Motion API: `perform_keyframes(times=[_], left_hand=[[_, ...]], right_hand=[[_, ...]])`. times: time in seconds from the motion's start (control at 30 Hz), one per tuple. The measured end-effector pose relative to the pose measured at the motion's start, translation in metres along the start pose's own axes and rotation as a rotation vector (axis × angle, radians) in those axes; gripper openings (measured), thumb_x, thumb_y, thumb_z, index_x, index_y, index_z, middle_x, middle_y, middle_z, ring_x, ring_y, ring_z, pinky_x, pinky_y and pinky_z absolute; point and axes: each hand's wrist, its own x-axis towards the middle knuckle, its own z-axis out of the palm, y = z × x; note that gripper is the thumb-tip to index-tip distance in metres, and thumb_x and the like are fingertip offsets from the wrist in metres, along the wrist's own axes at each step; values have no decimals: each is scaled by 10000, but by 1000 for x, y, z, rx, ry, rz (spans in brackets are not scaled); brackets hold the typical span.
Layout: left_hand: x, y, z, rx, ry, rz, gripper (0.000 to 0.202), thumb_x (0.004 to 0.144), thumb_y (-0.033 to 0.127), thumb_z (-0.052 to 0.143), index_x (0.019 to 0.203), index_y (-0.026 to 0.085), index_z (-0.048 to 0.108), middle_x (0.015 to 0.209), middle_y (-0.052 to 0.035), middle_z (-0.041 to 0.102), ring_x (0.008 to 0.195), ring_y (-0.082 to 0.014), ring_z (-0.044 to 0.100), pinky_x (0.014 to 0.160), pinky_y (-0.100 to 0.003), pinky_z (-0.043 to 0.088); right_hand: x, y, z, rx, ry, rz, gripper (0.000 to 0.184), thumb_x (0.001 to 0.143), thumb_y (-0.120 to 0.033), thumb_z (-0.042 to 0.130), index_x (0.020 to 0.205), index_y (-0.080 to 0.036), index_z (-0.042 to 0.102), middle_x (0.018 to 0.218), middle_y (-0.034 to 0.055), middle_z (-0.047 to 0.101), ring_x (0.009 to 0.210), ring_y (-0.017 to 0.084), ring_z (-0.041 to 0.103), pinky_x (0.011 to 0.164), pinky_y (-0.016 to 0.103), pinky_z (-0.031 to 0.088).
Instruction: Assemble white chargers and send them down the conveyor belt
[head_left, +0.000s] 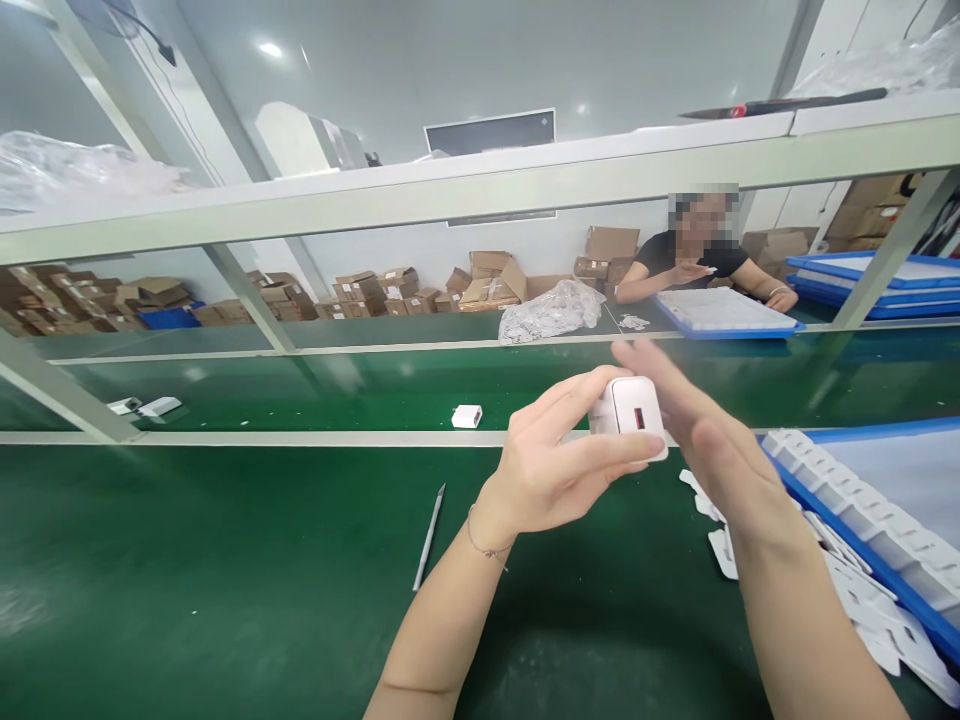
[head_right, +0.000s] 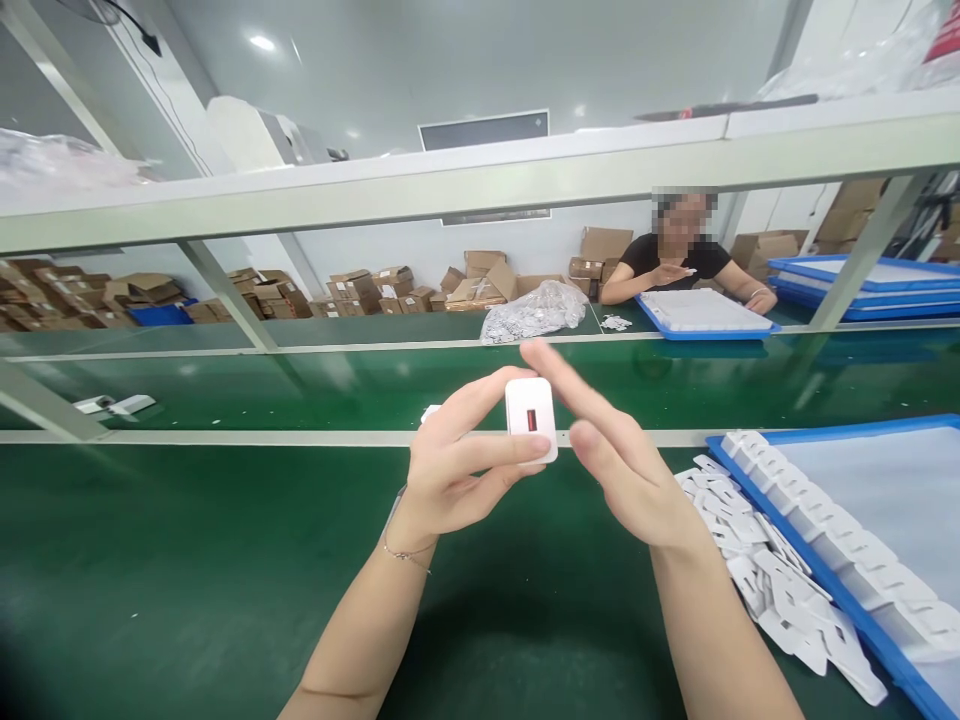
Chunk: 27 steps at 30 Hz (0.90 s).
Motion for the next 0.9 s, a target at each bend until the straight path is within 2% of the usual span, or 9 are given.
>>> perform_keyframes(times=[0.1, 0.2, 0.33, 0.4, 0.47, 0.53, 0.67, 0.83, 0.9], left_hand=[[0, 2, -1, 67, 18, 7, 216, 863, 131, 706, 1048, 229, 655, 1204, -104, 654, 1057, -210, 676, 816, -339, 597], [0, 3, -2, 163, 41, 23, 242, 855, 107, 706, 1053, 238, 662, 1203, -92, 654, 1080, -212, 666, 816, -347, 608], [4, 5, 5, 212, 54, 126, 81, 848, 120, 707, 880, 188, 676, 1137, -98, 662, 1062, -218, 660, 764, -316, 631], [5, 6, 10, 213, 64, 152, 95, 827, 112, 726, 811, 169, 651, 1076, -92, 675, 1026, -205, 668, 766, -297, 640], [6, 8, 14, 210, 64, 142, 110, 835, 120, 719, 794, 175, 633, 1060, -75, 684, 996, -185, 676, 788, -287, 643], [4, 9, 15, 221, 46, 112, 123, 851, 136, 706, 779, 185, 620, 1083, -60, 688, 1003, -174, 678, 807, -281, 640], [1, 7, 15, 256, 23, 134, 107, 849, 121, 705, 802, 182, 630, 1130, -70, 677, 1073, -197, 658, 787, -294, 641], [-2, 2, 16, 192, 46, 141, 127, 855, 108, 702, 952, 183, 668, 1196, -95, 648, 1076, -209, 657, 820, -341, 631], [-2, 1, 16, 179, 31, 130, 139, 849, 118, 714, 952, 194, 660, 1238, -84, 638, 1088, -206, 657, 843, -347, 628]], right_hand=[[0, 3, 8, 251, 72, 215, 461, 1035, -501, 454, 1488, -412, 447, 1493, -52, 523, 1385, 218, 484, 1103, 347, 489], [0, -3, 15, 341, 71, 288, 450, 998, -535, 522, 1426, -394, 538, 1490, -45, 526, 1363, 234, 506, 1088, 341, 502], [3, -12, 20, 397, 133, 269, 329, 1004, -441, 560, 1326, -410, 621, 1370, -37, 618, 1194, 202, 631, 963, 304, 582], [4, -12, 23, 428, 176, 250, 287, 1004, -432, 563, 1265, -379, 671, 1271, -19, 673, 1149, 194, 652, 979, 308, 570], [6, -11, 26, 459, 217, 223, 263, 993, -427, 586, 1218, -356, 703, 1211, -12, 700, 1137, 187, 654, 977, 290, 564], [7, -10, 28, 484, 247, 192, 227, 982, -406, 609, 1166, -345, 727, 1154, -9, 718, 1055, 176, 680, 901, 266, 591], [7, -10, 29, 469, 287, 160, 172, 969, -381, 631, 1069, -312, 753, 1057, 6, 726, 922, 171, 695, 826, 270, 606], [7, -6, 21, 474, 181, 175, 244, 1014, -412, 546, 1174, -346, 718, 1162, -4, 711, 954, 165, 692, 800, 269, 605], [6, -4, 19, 431, 186, 185, 255, 1017, -419, 536, 1188, -347, 712, 1217, -7, 698, 971, 168, 685, 752, 258, 600]])
